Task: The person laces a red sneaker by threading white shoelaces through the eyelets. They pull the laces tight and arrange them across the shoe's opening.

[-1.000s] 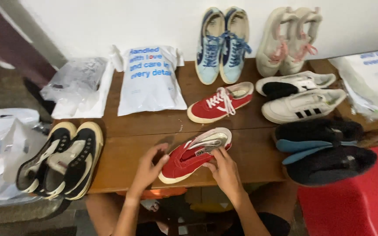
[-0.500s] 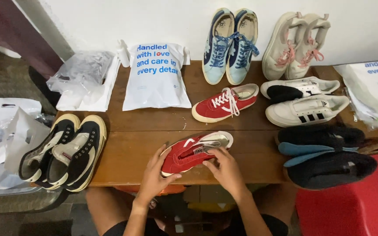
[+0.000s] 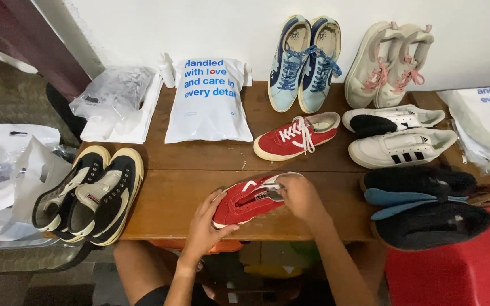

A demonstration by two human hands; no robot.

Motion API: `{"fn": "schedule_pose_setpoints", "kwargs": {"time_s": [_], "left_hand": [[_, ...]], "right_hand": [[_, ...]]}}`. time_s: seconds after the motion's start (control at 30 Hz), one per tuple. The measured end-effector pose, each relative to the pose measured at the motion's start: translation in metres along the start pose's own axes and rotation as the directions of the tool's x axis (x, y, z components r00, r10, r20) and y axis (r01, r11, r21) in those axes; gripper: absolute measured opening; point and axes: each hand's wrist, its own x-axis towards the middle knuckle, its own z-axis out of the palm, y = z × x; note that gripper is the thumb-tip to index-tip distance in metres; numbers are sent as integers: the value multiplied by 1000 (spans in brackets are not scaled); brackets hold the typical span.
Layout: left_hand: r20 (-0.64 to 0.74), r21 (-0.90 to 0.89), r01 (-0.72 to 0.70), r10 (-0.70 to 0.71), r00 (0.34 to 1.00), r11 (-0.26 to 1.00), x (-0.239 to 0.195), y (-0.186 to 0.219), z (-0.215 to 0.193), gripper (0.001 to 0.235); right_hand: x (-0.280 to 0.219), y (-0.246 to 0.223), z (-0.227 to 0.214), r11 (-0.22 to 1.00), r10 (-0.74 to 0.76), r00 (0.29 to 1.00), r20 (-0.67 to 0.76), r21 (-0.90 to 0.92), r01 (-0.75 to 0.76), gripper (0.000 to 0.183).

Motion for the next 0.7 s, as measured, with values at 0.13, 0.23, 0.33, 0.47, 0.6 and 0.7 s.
{"fn": "schedule_pose_setpoints", "kwargs": {"time_s": [0.13, 0.23, 0.33, 0.47, 0.6, 0.7], "left_hand": [[4, 15, 9, -9, 1000, 1000, 0, -4, 2, 85], [9, 11, 26, -26, 1000, 1000, 0, -2, 0, 86], [8, 11, 36, -36, 999, 999, 0, -1, 0, 86], [-1, 8, 11, -11, 1000, 1000, 0, 2, -1, 85], [-19, 17, -21, 22, 1000, 1000, -1, 1, -1, 85], [5, 4, 39, -39, 999, 999, -1, 3, -1, 84]], "right_hand": [[9, -18, -9, 968, 98, 969, 229, -247, -40, 25], [20, -8, -3, 949, 121, 955, 270, -313, -31, 35], [29, -5, 5, 897, 131, 951, 281, -443, 8, 21], [32, -2, 8, 859, 98, 944, 315, -505, 79, 31], [40, 28, 17, 873, -50, 922, 383, -432, 227, 35], [37, 20, 14, 890, -8, 911, 413, -413, 195, 35]]}}
